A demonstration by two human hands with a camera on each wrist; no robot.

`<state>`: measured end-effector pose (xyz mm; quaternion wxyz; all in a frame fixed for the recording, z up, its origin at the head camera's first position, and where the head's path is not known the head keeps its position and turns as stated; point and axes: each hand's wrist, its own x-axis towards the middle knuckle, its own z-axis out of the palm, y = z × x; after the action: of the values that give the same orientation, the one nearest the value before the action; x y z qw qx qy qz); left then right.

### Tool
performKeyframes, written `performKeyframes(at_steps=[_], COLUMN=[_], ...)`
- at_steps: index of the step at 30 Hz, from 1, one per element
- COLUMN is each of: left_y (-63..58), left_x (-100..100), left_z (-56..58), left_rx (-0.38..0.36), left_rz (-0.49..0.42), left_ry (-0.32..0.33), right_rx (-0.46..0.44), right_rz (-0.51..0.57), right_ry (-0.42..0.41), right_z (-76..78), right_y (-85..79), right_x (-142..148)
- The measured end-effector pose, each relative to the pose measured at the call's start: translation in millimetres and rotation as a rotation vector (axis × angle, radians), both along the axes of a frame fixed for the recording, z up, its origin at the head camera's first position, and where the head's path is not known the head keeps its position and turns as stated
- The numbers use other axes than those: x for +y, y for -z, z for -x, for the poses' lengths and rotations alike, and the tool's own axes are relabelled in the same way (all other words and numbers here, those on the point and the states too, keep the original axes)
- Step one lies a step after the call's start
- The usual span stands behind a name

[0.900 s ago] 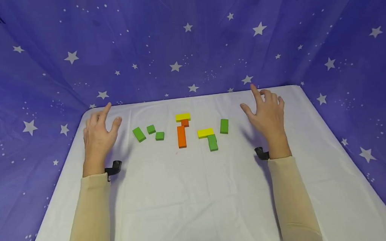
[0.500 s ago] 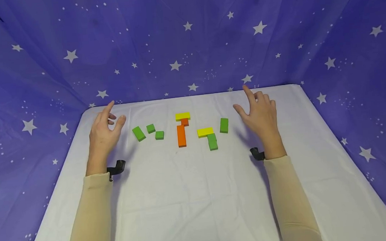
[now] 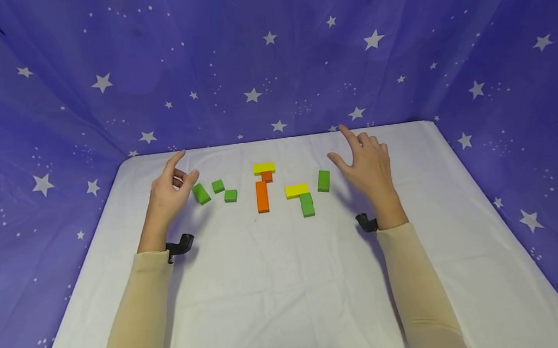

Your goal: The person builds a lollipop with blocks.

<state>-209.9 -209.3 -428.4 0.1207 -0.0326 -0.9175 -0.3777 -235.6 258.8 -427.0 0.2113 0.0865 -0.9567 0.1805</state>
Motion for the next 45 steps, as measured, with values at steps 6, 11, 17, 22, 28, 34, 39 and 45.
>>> performKeyframes(at_steps=[6, 11, 17, 22, 28, 34, 39, 45], left_y=[4.3, 9.7, 18.4, 25.9, 35.1, 44.5, 50.6, 56.7], left_x=[14.6, 29.0, 44.7, 56.6, 72.1, 84.3, 91.2, 96.1], left_z=[1.0, 0.6, 0.3, -1.1, -3.6, -5.4, -4.5, -2.5], left_rx=[-0.029, -0.056, -0.108, -0.133, -0.184, -0.243, -0.257, -0.266], left_rz=[-0.021, -0.045, -0.050, -0.047, -0.050, -0.061, -0.037, -0.003], left_ry=[0.047, 0.105, 0.162, 0.208, 0.263, 0.318, 0.335, 0.344], right_rx=[-0.007, -0.035, -0.064, -0.087, -0.093, -0.109, -0.147, -0.240], right_rz=[0.062, 0.093, 0.101, 0.102, 0.105, 0.120, 0.136, 0.129], right_ry=[-0.034, -0.060, -0.072, -0.073, -0.092, -0.125, -0.140, -0.146], right_z=[3.9, 5.9, 5.6, 4.5, 6.0, 7.6, 11.1, 15.0], right_y=[-0.3, 1.3, 1.8, 1.7, 2.7, 4.3, 6.8, 13.6], right_x=[-9.2, -16.3, -25.4, -31.9, -39.2, -47.7, -56.3, -66.2])
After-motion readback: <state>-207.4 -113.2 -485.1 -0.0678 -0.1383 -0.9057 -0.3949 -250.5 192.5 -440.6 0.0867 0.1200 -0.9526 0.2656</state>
